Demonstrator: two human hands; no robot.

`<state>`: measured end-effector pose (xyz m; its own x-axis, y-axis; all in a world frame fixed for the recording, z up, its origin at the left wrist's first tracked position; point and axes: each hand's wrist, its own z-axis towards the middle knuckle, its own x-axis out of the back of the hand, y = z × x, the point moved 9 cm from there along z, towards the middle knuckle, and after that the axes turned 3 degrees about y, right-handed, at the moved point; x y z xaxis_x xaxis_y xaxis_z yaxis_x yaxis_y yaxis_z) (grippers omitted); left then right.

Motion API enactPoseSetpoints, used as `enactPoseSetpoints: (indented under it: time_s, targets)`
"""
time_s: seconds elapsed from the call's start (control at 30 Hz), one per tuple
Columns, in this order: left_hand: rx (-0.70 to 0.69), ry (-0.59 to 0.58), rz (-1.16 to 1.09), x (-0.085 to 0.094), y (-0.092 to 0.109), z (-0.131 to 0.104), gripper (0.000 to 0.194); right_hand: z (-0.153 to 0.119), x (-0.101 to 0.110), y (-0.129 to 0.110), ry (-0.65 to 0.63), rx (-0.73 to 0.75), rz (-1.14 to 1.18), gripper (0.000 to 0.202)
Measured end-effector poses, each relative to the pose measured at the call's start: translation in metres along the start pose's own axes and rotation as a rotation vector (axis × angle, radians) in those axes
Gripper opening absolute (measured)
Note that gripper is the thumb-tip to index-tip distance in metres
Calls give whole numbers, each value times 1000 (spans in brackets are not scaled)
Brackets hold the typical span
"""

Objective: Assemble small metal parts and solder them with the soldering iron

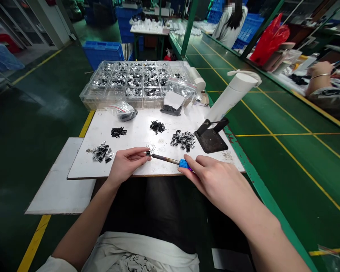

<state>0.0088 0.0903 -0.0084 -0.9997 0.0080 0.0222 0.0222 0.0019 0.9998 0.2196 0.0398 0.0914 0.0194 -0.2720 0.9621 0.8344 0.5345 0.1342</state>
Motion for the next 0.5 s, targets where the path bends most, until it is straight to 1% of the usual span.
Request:
enactPoseSetpoints:
  time_s: [0.1,0.5]
  targets:
    - [-2,-2,3,0,-1,0,33,2,-2,-4,-3,29,-36,50]
    - [0,2,-5,1,-1,0,34,2,-5,-6,-15,24,-74,50]
